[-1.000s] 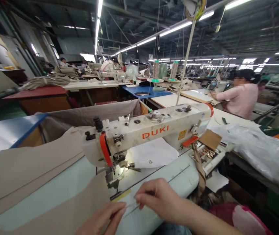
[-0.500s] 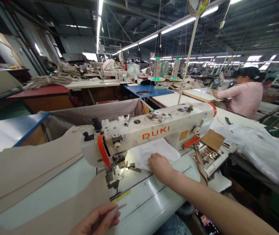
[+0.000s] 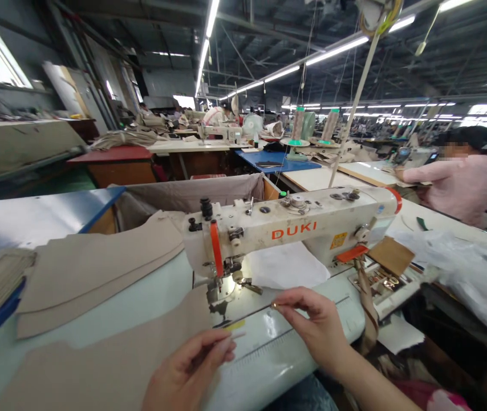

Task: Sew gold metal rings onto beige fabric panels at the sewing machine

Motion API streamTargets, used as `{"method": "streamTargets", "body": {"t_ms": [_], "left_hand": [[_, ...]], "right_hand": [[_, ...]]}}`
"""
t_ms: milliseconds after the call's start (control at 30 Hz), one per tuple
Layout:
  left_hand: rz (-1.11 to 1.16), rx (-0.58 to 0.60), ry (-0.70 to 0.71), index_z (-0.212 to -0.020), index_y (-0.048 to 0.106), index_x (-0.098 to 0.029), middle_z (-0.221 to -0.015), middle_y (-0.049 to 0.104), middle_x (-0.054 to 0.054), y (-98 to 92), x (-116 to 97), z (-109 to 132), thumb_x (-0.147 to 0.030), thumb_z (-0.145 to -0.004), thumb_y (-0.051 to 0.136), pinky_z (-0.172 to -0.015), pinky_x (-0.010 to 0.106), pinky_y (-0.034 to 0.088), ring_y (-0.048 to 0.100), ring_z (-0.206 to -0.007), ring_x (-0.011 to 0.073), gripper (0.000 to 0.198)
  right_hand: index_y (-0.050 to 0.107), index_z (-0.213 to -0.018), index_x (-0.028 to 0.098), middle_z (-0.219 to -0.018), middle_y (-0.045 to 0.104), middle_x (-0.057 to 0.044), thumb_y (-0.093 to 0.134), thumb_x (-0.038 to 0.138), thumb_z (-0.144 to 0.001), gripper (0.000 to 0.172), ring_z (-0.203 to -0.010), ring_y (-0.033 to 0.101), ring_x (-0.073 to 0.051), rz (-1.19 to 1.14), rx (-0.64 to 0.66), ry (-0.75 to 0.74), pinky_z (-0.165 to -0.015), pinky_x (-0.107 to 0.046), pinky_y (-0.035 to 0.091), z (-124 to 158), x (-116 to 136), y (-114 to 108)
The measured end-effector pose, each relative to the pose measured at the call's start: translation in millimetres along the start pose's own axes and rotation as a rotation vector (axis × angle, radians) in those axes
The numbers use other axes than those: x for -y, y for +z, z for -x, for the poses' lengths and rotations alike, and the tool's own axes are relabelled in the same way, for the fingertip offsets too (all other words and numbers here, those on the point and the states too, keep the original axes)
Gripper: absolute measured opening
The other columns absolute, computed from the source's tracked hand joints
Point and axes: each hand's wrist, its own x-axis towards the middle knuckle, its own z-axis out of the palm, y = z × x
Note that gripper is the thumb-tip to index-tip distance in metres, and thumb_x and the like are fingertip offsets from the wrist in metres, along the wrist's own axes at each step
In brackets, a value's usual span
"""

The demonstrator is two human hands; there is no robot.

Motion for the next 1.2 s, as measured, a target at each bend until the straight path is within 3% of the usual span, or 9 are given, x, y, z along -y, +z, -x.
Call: {"method": "streamTargets", "body": {"t_ms": [133, 300, 500, 600, 700, 867, 1000, 1200], "left_hand": [[0.091, 0.012, 0.083, -0.082, 0.072, -0.023, -0.076, 0.074, 0.002, 12.9, -20.2, 3.8, -0.048, -0.072, 0.064, -0.071, 0.023, 0.053, 0.069, -0.076, 0.02, 0.029], [0.19, 0.038, 0.116, -0.078, 0.072, -0.021, -0.068, 0.072, 0.002, 17.8, -25.9, 6.3, -0.043, -0.071, 0.065, -0.066, 0.022, 0.052, 0.066, -0.069, 0.0182, 0.024], [0.389, 0.271, -0.039, -0.07, 0.069, -0.017, -0.061, 0.069, 0.002, 5.2, -21.4, 5.5, -0.045, -0.065, 0.071, -0.062, 0.023, 0.049, 0.063, -0.06, 0.0149, 0.028], [0.472, 0.368, -0.145, -0.069, 0.067, -0.015, -0.061, 0.069, 0.002, 1.8, -14.4, 7.4, -0.047, -0.063, 0.073, -0.058, 0.023, 0.047, 0.062, -0.056, 0.0133, 0.033], [0.528, 0.349, -0.183, -0.072, 0.064, -0.015, -0.061, 0.069, 0.002, 1.7, -7.5, 11.6, -0.051, -0.06, 0.075, -0.057, 0.023, 0.046, 0.063, -0.055, 0.0135, 0.039], [0.522, 0.227, -0.179, -0.07, 0.058, -0.016, -0.058, 0.068, 0.001, -2.6, -1.3, 19.7, -0.055, -0.054, 0.078, -0.055, 0.023, 0.046, 0.064, -0.054, 0.0141, 0.046], [0.483, 0.144, -0.179, -0.069, 0.057, -0.017, -0.058, 0.069, 0.001, -7.6, -0.5, 25.6, -0.055, -0.055, 0.077, -0.058, 0.023, 0.047, 0.063, -0.056, 0.0142, 0.045], [0.49, 0.159, -0.172, -0.068, 0.06, -0.016, -0.057, 0.068, 0.002, -10.1, -0.1, 29.0, -0.054, -0.06, 0.075, -0.059, 0.024, 0.048, 0.063, -0.057, 0.015, 0.041]], "right_hand": [[0.073, -0.078, 0.021, -0.076, 0.073, -0.002, 0.069, 0.022, -0.075, 0.005, -0.07, 0.066, -0.016, -0.119, 0.022, 0.074, -0.066, -0.022, 0.053, 11.3, 14.4, 10.5], [0.075, -0.08, 0.023, -0.077, 0.073, -0.002, 0.07, 0.027, -0.075, 0.008, -0.07, 0.065, -0.016, -0.183, 0.092, 0.151, -0.066, -0.023, 0.051, 14.9, 16.0, 19.6], [0.073, -0.075, 0.018, -0.064, 0.069, -0.002, 0.081, 0.032, -0.063, 0.02, -0.061, 0.063, -0.013, -0.533, 0.344, 0.563, -0.062, -0.023, 0.049, 12.0, 20.1, 24.7], [0.072, -0.074, 0.016, -0.065, 0.069, -0.001, 0.083, 0.031, -0.06, 0.023, -0.06, 0.062, -0.011, -0.66, 0.411, 0.689, -0.062, -0.022, 0.048, 14.8, 20.4, 31.9], [0.072, -0.074, 0.016, -0.064, 0.068, -0.001, 0.083, 0.033, -0.06, 0.024, -0.059, 0.061, -0.01, -0.654, 0.362, 0.69, -0.062, -0.021, 0.047, 19.9, 19.2, 45.4], [0.073, -0.07, 0.019, -0.067, 0.067, 0.0, 0.081, 0.033, -0.06, 0.019, -0.063, 0.059, -0.012, -0.494, 0.282, 0.517, -0.062, -0.022, 0.046, 25.2, 19.3, 62.0], [0.074, -0.078, 0.02, -0.069, 0.069, 0.0, 0.074, 0.034, -0.067, 0.017, -0.067, 0.061, -0.013, -0.485, 0.33, 0.539, -0.066, -0.023, 0.047, 28.3, 22.8, 62.0], [0.071, -0.071, 0.017, -0.061, 0.066, 0.0, 0.078, 0.033, -0.064, 0.019, -0.058, 0.058, -0.011, -0.516, 0.361, 0.563, -0.058, -0.022, 0.044, 32.8, 23.4, 70.2]]}}
